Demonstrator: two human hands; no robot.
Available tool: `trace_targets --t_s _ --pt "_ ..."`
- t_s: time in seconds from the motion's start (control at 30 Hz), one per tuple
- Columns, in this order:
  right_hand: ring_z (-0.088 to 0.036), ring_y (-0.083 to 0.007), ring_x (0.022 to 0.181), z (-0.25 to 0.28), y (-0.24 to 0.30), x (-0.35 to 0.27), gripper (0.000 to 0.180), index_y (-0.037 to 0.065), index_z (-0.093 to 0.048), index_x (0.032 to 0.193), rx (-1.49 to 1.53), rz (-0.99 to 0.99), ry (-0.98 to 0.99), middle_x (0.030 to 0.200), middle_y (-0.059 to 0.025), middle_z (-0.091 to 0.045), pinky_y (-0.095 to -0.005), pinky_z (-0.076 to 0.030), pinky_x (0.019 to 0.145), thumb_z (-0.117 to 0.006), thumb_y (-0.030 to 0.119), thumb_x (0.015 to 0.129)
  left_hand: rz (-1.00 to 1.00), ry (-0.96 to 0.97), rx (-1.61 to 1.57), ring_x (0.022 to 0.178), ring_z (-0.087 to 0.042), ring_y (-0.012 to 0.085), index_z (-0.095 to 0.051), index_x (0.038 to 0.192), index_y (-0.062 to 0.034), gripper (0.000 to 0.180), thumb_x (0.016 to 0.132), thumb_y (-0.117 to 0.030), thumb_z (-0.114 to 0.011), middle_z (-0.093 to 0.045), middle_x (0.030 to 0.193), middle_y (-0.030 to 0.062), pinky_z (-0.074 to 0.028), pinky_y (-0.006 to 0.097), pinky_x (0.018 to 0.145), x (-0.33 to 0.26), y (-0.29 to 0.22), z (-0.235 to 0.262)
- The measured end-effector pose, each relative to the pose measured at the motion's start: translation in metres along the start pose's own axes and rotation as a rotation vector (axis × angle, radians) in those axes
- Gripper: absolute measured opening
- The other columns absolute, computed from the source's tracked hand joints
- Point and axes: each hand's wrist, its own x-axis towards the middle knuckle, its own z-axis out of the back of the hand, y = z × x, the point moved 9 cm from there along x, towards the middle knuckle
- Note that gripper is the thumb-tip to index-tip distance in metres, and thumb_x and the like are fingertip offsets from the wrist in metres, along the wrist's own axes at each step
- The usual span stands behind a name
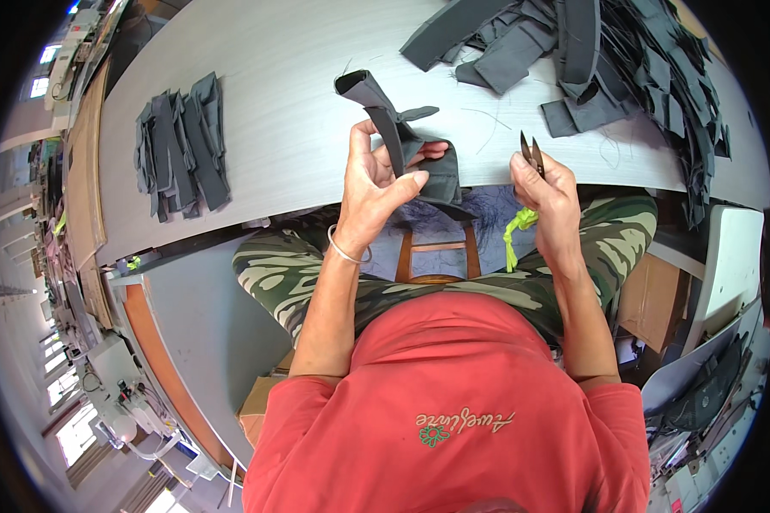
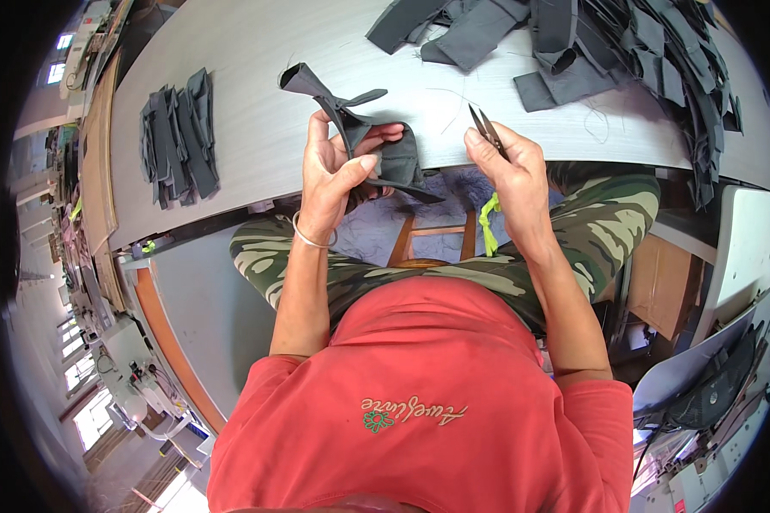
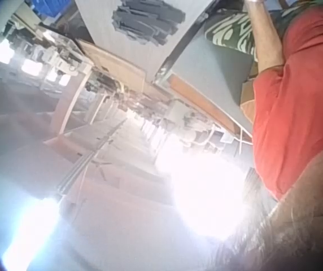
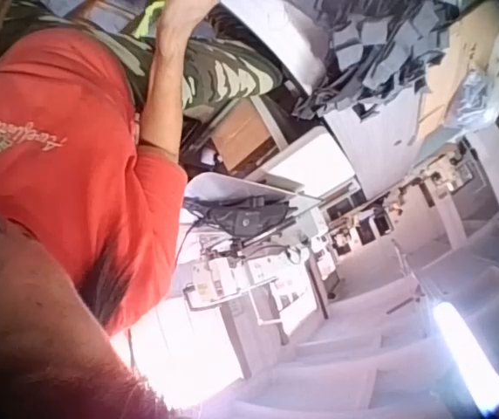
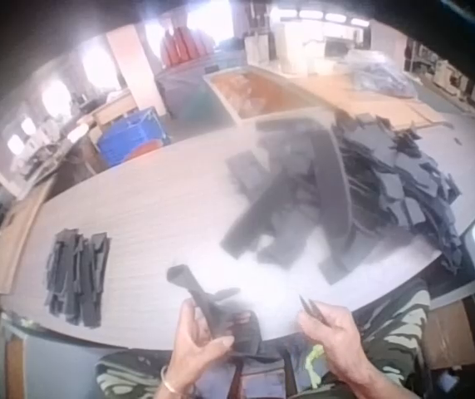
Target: Trim excess threads from grey fabric components using thread snips.
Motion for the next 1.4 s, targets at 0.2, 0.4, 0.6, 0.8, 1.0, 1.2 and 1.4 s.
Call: trace_targets --t_s 0.2,0.4,0.6,0.8,1.0,1.2,1.4 --pt "-0.049 -0.0043 0.068 -0.036 0.01 -0.007 0.021 -0.001 -0.064 0.081 -0.336 0.15 0.115 0.073 0.0009 -0.059 -0.0205 -0.038 0.062 -0.061 0.016 0.091 0.018 0.005 0.041 0.108 -0.059 0.0275 -0.023 0.122 -0.004 0.06 0.077 0.001 -0.062 -0.058 0.113 0.0261 -0.046 0.036 0.094 -0.003 0.0 0.001" --pt "-0.052 -0.0061 0.066 -0.073 -0.006 -0.009 0.018 0.003 -0.068 0.1 -0.541 0.128 0.271 0.075 -0.005 -0.066 -0.0253 -0.045 0.062 -0.066 0.013 0.085 -0.01 -0.011 0.058 0.108 -0.06 0.0327 -0.023 0.128 -0.0026 0.064 0.077 -0.006 -0.062 -0.057 0.114 0.0278 -0.049 0.037 0.091 -0.001 0.005 0.004" --pt "-0.046 -0.0046 0.059 -0.06 -0.002 -0.006 0.009 0.002 -0.063 0.081 -0.2 0.061 0.25 0.067 0.0027 -0.056 -0.0224 -0.038 0.052 -0.065 0.01 0.084 -0.029 0.009 -0.005 0.109 -0.059 0.033 -0.023 0.127 -0.0033 0.064 0.074 -0.002 -0.058 -0.056 0.115 0.0245 -0.047 0.04 0.094 -0.002 -0.003 0.003" --pt "-0.042 -0.0035 0.054 -0.039 -0.006 -0.006 0.021 0.001 -0.066 0.077 -0.186 0.029 0.203 0.061 0.0032 -0.051 -0.0219 -0.034 0.049 -0.064 0.019 0.089 -0.026 0.037 -0.036 0.109 -0.059 0.0326 -0.022 0.125 -0.0046 0.062 0.071 0.003 -0.052 -0.056 0.115 0.0245 -0.045 0.04 0.096 -0.003 -0.003 0.003" --pt "-0.05 -0.0145 0.048 -0.07 0.005 -0.011 0.02 0.002 -0.068 0.087 -0.484 0.319 0.097 0.054 -0.0058 -0.057 -0.0323 -0.039 0.049 -0.066 0.022 0.085 -0.018 0.042 -0.018 0.11 -0.059 0.0331 -0.022 0.125 -0.0049 0.062 0.071 0.004 -0.052 -0.056 0.115 0.0246 -0.045 0.041 0.096 -0.002 -0.002 0.003" --pt "-0.047 -0.0144 0.054 -0.071 -0.001 -0.009 0.011 0.0 -0.061 0.086 -0.748 0.103 0.184 0.063 -0.009 -0.057 -0.0289 -0.042 0.056 -0.067 0.01 0.082 -0.042 0.0 0.019 0.108 -0.059 0.0356 -0.026 0.13 -0.0027 0.067 0.072 -0.004 -0.06 -0.053 0.118 0.0219 -0.049 0.041 0.091 -0.005 0.001 0.004" --pt "-0.05 -0.0215 0.051 -0.062 0.003 -0.014 0.009 0.001 -0.057 0.085 -0.589 0.291 0.226 0.062 -0.0123 -0.056 -0.0328 -0.04 0.052 -0.062 0.008 0.083 -0.015 0.032 0.014 0.109 -0.059 0.0294 -0.022 0.125 -0.0054 0.062 0.075 0.003 -0.058 -0.057 0.115 0.0252 -0.05 0.034 0.085 -0.005 -0.001 0.002"
